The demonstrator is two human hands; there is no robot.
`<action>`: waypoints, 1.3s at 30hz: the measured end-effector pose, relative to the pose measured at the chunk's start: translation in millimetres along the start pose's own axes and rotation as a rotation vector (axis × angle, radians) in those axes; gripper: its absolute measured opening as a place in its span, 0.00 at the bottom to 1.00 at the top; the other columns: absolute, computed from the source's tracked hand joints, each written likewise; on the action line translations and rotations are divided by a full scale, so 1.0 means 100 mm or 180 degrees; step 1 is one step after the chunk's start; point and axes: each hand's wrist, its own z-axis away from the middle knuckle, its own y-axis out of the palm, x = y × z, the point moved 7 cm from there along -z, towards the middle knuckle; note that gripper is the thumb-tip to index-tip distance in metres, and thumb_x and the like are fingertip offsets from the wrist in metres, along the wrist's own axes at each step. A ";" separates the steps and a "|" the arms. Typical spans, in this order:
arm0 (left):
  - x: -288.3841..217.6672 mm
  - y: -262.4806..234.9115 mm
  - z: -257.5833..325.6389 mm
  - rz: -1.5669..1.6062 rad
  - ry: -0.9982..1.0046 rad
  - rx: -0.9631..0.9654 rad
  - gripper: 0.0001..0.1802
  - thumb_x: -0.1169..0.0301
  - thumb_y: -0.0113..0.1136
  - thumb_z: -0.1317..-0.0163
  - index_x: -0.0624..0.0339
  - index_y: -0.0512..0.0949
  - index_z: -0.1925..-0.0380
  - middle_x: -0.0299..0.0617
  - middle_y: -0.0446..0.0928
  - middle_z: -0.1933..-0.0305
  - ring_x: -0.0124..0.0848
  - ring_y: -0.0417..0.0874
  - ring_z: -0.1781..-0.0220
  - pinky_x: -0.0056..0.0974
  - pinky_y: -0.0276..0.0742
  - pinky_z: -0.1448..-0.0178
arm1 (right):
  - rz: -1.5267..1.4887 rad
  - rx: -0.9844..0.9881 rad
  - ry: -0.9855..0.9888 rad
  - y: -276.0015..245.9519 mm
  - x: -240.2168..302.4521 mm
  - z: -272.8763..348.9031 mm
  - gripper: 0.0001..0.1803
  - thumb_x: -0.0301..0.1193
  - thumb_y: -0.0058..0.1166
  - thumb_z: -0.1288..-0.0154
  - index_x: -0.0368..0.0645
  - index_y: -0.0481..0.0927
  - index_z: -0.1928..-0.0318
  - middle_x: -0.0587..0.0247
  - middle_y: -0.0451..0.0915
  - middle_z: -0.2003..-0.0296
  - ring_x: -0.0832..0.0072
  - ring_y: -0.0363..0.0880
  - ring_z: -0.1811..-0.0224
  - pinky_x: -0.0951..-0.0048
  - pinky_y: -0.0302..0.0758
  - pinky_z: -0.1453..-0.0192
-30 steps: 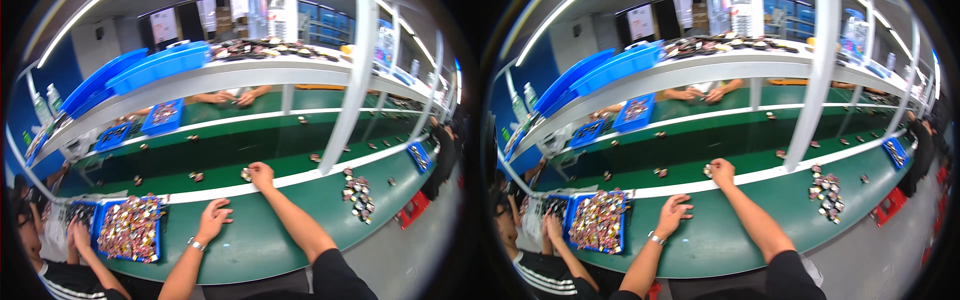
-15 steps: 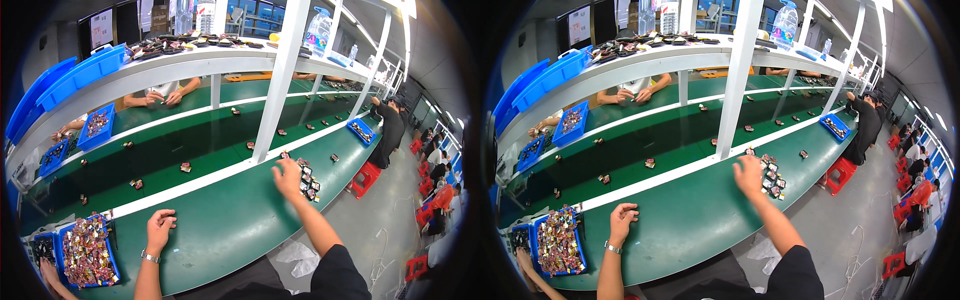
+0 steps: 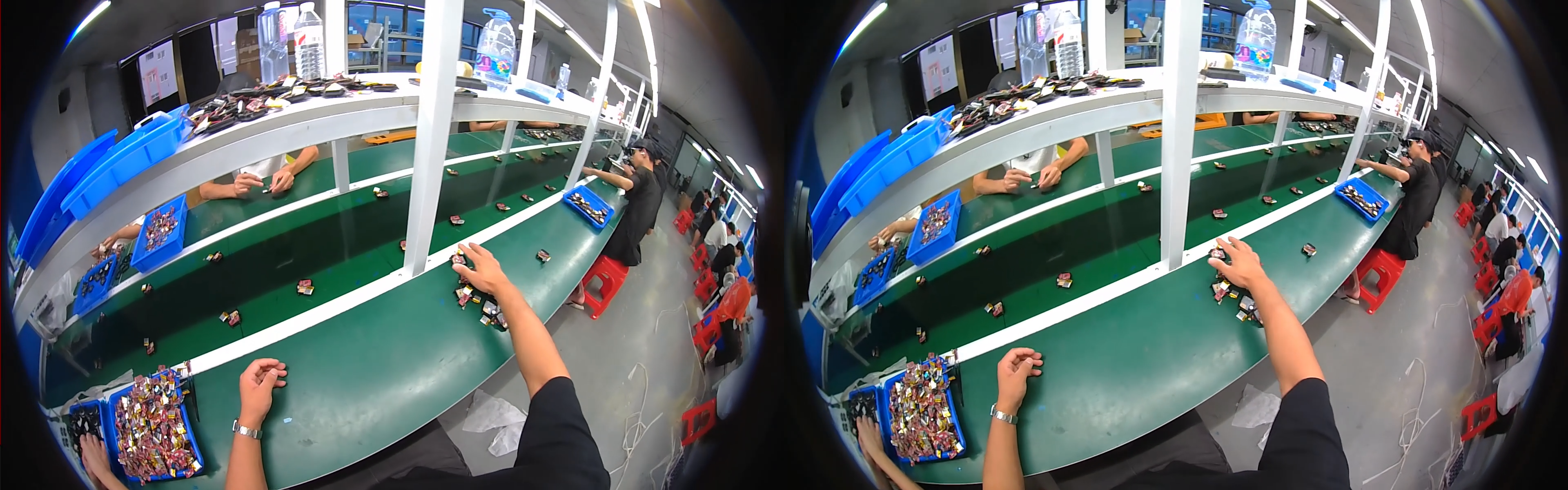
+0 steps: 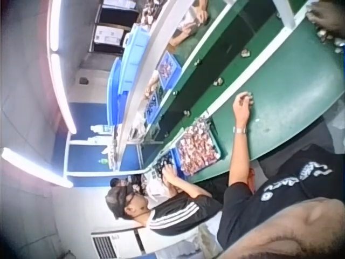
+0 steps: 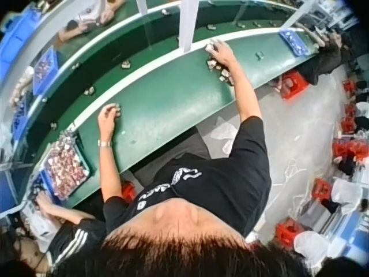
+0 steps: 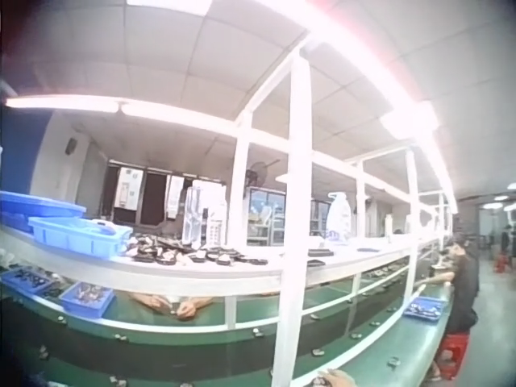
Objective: Sorting and assembling small electronic components or badges on a factory production line.
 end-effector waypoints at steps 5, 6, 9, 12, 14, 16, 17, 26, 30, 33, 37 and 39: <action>0.04 0.01 -0.03 0.0031 0.0016 0.0048 0.09 0.79 0.51 0.34 0.68 0.75 0.56 0.48 0.81 0.57 0.32 0.83 0.58 0.34 0.83 0.57 | 0.0404 0.0318 -0.0436 0.37 0.15 0.05 0.35 0.59 0.51 0.38 0.53 0.74 0.37 0.57 0.64 0.32 0.59 0.57 0.28 0.55 0.55 0.26; 0.04 -0.01 -0.02 0.0039 0.0017 0.0037 0.09 0.79 0.51 0.34 0.69 0.75 0.56 0.48 0.81 0.58 0.32 0.83 0.58 0.34 0.83 0.57 | 0.0467 0.0356 -0.0598 0.40 0.28 0.10 0.34 0.58 0.52 0.39 0.52 0.74 0.38 0.57 0.65 0.32 0.59 0.57 0.28 0.55 0.55 0.27; 0.05 -0.03 -0.01 0.0022 0.0033 0.0046 0.08 0.79 0.51 0.34 0.68 0.75 0.56 0.48 0.81 0.58 0.32 0.83 0.58 0.34 0.83 0.57 | -0.0194 0.0138 -0.1149 0.29 0.55 0.23 0.31 0.52 0.58 0.40 0.47 0.78 0.42 0.52 0.68 0.36 0.56 0.62 0.31 0.56 0.58 0.28; -0.01 -0.01 0.01 -0.0012 0.0068 0.0046 0.08 0.80 0.52 0.34 0.68 0.76 0.57 0.48 0.81 0.58 0.31 0.83 0.58 0.34 0.82 0.57 | -0.0054 -0.0989 -0.0760 -0.31 0.15 0.09 0.28 0.48 0.61 0.41 0.42 0.80 0.46 0.47 0.74 0.42 0.52 0.69 0.37 0.58 0.65 0.32; -0.02 -0.03 0.02 -0.0084 0.0049 0.0003 0.08 0.79 0.52 0.34 0.68 0.76 0.57 0.47 0.81 0.59 0.31 0.83 0.58 0.33 0.83 0.58 | 0.0214 -0.1437 -0.0008 -0.58 -0.40 0.01 0.31 0.49 0.60 0.41 0.42 0.78 0.44 0.48 0.73 0.40 0.53 0.67 0.35 0.57 0.63 0.30; -0.01 0.04 -0.04 -0.0053 0.0046 0.0020 0.08 0.79 0.52 0.34 0.68 0.76 0.57 0.47 0.81 0.60 0.31 0.83 0.59 0.33 0.83 0.59 | 0.0670 -0.1549 0.0924 -0.72 -1.35 0.08 0.35 0.54 0.57 0.39 0.46 0.73 0.37 0.50 0.66 0.33 0.54 0.61 0.30 0.53 0.58 0.28; 0.01 0.03 -0.03 -0.0058 0.0020 -0.0027 0.08 0.79 0.53 0.34 0.68 0.76 0.57 0.47 0.81 0.60 0.31 0.83 0.60 0.33 0.83 0.60 | 0.0636 -0.1362 0.1292 -0.70 -1.66 0.14 0.37 0.56 0.54 0.38 0.47 0.71 0.35 0.51 0.62 0.31 0.55 0.57 0.28 0.50 0.56 0.27; 0.05 0.00 -0.02 -0.0075 -0.0062 -0.0190 0.07 0.79 0.53 0.34 0.68 0.76 0.59 0.46 0.82 0.62 0.30 0.84 0.62 0.32 0.83 0.63 | -0.0036 -0.0453 0.0706 -0.41 -1.70 0.21 0.33 0.52 0.45 0.30 0.42 0.70 0.35 0.50 0.65 0.33 0.56 0.59 0.28 0.61 0.54 0.25; 0.02 0.00 -0.01 -0.0193 -0.0030 -0.0213 0.06 0.79 0.53 0.34 0.67 0.76 0.59 0.45 0.82 0.61 0.29 0.84 0.61 0.32 0.83 0.62 | -0.0754 -0.0014 -0.0317 -0.16 -0.80 0.43 0.27 0.40 0.46 0.31 0.42 0.69 0.35 0.50 0.66 0.33 0.57 0.59 0.28 0.62 0.53 0.24; 0.02 0.03 -0.02 -0.0254 -0.0009 -0.0201 0.06 0.79 0.53 0.34 0.67 0.77 0.60 0.44 0.82 0.61 0.29 0.83 0.61 0.31 0.82 0.62 | -0.0649 0.0026 -0.0418 -0.11 -0.37 0.70 0.29 0.39 0.51 0.35 0.45 0.69 0.34 0.53 0.64 0.32 0.55 0.56 0.27 0.59 0.51 0.23; 0.04 0.07 -0.04 -0.0259 0.0019 -0.0188 0.06 0.78 0.53 0.34 0.67 0.77 0.60 0.44 0.82 0.62 0.29 0.83 0.61 0.31 0.82 0.62 | -0.0576 -0.0105 -0.0662 -0.02 -0.01 0.80 0.31 0.44 0.57 0.38 0.46 0.72 0.36 0.52 0.67 0.34 0.54 0.59 0.28 0.57 0.54 0.25; 0.05 0.05 -0.03 -0.0310 0.0010 -0.0144 0.06 0.78 0.53 0.34 0.66 0.77 0.59 0.44 0.82 0.61 0.29 0.83 0.61 0.31 0.81 0.61 | -0.0488 -0.0135 -0.0763 0.05 0.24 0.79 0.32 0.44 0.58 0.40 0.46 0.72 0.37 0.52 0.68 0.35 0.53 0.60 0.29 0.56 0.55 0.26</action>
